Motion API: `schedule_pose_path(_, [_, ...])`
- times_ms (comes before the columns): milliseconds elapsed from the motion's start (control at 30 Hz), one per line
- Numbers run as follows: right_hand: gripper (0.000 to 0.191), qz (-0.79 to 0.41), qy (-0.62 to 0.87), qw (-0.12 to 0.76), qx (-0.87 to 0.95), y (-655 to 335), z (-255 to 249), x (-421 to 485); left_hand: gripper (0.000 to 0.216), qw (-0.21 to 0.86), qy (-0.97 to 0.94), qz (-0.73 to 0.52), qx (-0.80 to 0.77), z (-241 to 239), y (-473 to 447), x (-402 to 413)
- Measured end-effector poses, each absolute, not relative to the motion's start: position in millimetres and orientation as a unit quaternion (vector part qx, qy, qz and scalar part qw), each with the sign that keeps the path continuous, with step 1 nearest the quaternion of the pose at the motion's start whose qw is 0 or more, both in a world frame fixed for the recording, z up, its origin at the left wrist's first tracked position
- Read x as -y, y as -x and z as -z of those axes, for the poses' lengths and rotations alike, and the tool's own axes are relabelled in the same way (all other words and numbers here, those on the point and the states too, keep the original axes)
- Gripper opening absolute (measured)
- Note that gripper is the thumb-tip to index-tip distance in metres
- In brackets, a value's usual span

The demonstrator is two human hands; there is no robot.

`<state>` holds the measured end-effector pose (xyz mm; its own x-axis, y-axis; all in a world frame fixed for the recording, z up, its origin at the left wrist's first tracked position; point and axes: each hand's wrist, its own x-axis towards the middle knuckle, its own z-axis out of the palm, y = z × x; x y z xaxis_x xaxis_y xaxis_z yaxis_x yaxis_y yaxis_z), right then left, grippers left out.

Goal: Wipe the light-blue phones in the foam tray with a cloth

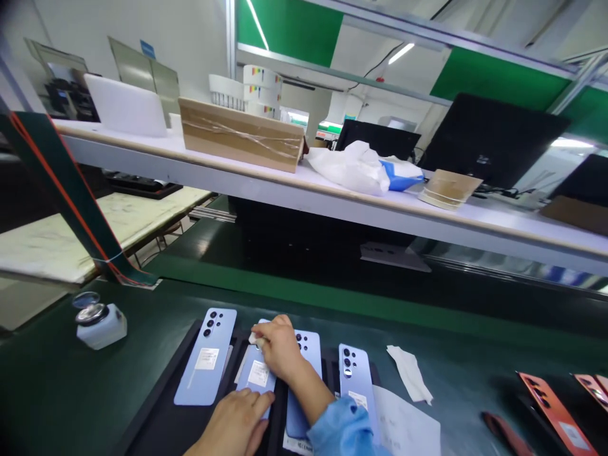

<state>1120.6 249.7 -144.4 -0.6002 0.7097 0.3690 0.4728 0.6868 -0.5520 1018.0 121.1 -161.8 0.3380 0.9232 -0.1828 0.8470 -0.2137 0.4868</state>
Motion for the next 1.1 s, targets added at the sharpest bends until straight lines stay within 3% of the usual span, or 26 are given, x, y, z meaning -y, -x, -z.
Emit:
schedule_pose_path(133, [0.021, -0.188, 0.336, 0.296, 0.874, -1146, 154, -239, 0.042, 0.281, -0.773, -0.078, -0.563, 166, -1013, -124])
schedule_pose_path(300, [0.024, -0.179, 0.290, 0.322, 0.883, -1123, 161, -232, 0.041, 0.293, -0.767, -0.074, -0.566, 165, -1013, -123])
schedule_pose_path(600, [0.019, -0.169, 0.406, 0.363, 0.821, -1122, 156, -271, 0.050, 0.291, -0.775, -0.090, -0.554, 171, -1008, -122])
schedule_pose_path(833, [0.028, -0.197, 0.335, 0.332, 0.860, -1121, 166, -226, 0.042, 0.304, -0.776, -0.066, -0.549, 170, -1010, -126])
schedule_pose_path(1100, [0.020, -0.151, 0.448, 0.355, 0.807, -1110, 155, -273, 0.051, 0.296, -0.780, -0.089, -0.544, 167, -1004, -124])
